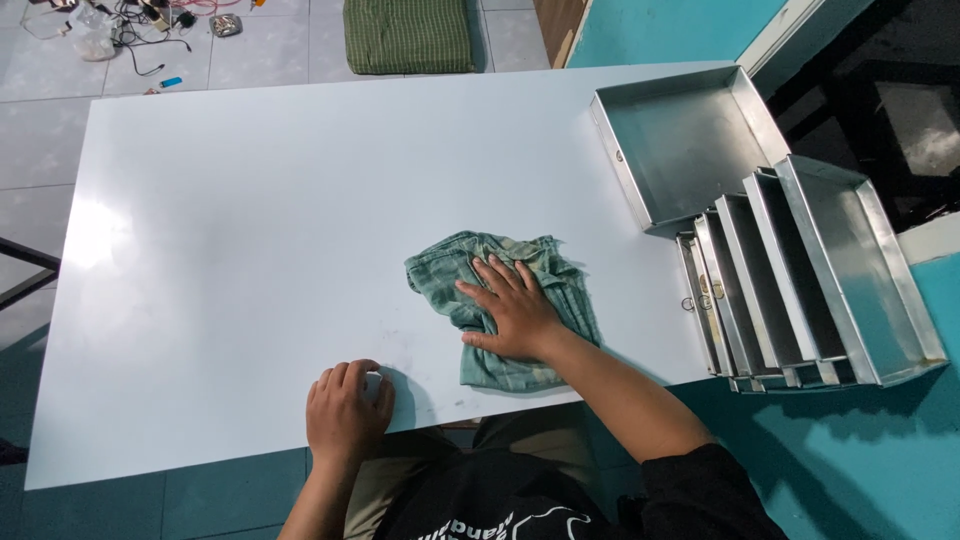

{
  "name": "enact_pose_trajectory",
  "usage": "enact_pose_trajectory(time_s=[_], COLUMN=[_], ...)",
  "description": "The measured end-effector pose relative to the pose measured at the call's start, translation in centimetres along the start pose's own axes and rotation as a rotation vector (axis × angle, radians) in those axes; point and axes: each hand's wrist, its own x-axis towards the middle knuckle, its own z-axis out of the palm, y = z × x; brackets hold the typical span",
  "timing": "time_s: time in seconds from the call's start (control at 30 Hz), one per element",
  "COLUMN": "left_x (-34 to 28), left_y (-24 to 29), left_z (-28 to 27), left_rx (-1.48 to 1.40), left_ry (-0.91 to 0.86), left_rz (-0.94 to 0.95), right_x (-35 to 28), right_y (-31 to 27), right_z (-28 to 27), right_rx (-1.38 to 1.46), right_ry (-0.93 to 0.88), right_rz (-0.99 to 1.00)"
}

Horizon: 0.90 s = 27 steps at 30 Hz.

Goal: A person unfolds a cloth and uses it to wipe down a white table surface.

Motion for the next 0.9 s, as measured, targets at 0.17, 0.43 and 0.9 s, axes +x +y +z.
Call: enact_pose_trajectory(time_s=[0.17,0.43,0.9], left_x=[-0.2,-0.1,-0.3], left_y=[-0.7,-0.6,-0.7], left_z=[1.1,0.5,1.1], left_rx=[0.013,-0.009,0.008], left_ry=[0.047,-0.002,0.01], left_rz=[0.012,0.014,-0.009], right_x=[0.0,2.8,-1.4], right_y=[0.7,7.6,-6.6], right_z=[0.1,-2.9,-2.3], right_rx=[0.049,-0.034,-0.105], right_ry=[0.005,0.013,-0.258], right_rz=[-0.007,0.336,0.086])
